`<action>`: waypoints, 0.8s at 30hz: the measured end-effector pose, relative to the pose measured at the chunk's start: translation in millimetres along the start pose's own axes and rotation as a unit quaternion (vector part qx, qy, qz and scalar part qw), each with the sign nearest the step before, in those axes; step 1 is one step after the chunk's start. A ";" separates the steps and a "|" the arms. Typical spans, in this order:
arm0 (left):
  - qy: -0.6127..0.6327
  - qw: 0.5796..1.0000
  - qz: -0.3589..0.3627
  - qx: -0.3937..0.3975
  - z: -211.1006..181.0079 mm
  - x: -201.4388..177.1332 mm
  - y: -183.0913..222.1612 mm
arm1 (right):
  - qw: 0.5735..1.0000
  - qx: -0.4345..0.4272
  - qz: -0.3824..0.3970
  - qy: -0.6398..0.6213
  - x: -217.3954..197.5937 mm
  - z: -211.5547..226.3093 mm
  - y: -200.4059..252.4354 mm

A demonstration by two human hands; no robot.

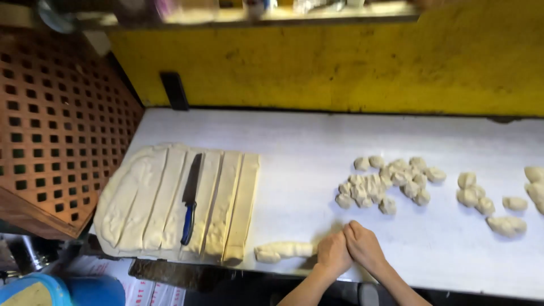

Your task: Cutting a large sheet of dough into strips, rolling them into ropes, and portioning them into small balls on a workbench.

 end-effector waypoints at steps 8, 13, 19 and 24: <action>-0.137 0.975 0.171 -0.030 -13.3 -26.4 -39.7 | 0.964 -0.012 0.242 -0.106 -27.0 -8.1 87.7; -0.025 0.991 0.119 0.049 -4.7 -45.4 0.9 | 0.996 -0.050 0.058 -0.040 -45.0 -69.9 -3.6; 0.004 0.999 0.013 0.041 49.0 -49.1 12.7 | 0.984 -0.089 -0.152 -0.021 14.6 -38.5 -11.4; 0.236 0.971 0.021 -0.021 46.6 -109.8 49.3 | 0.995 0.023 0.000 -0.095 69.2 21.3 19.0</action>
Point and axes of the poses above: each hand's wrist, its own y-axis away from the middle knuckle, its own x-axis out of the palm, z = x × y, the point moved 4 cm from there along -y, towards the middle knuckle, and after that the axes turned 8 degrees about -z, right-handed, at the moved point
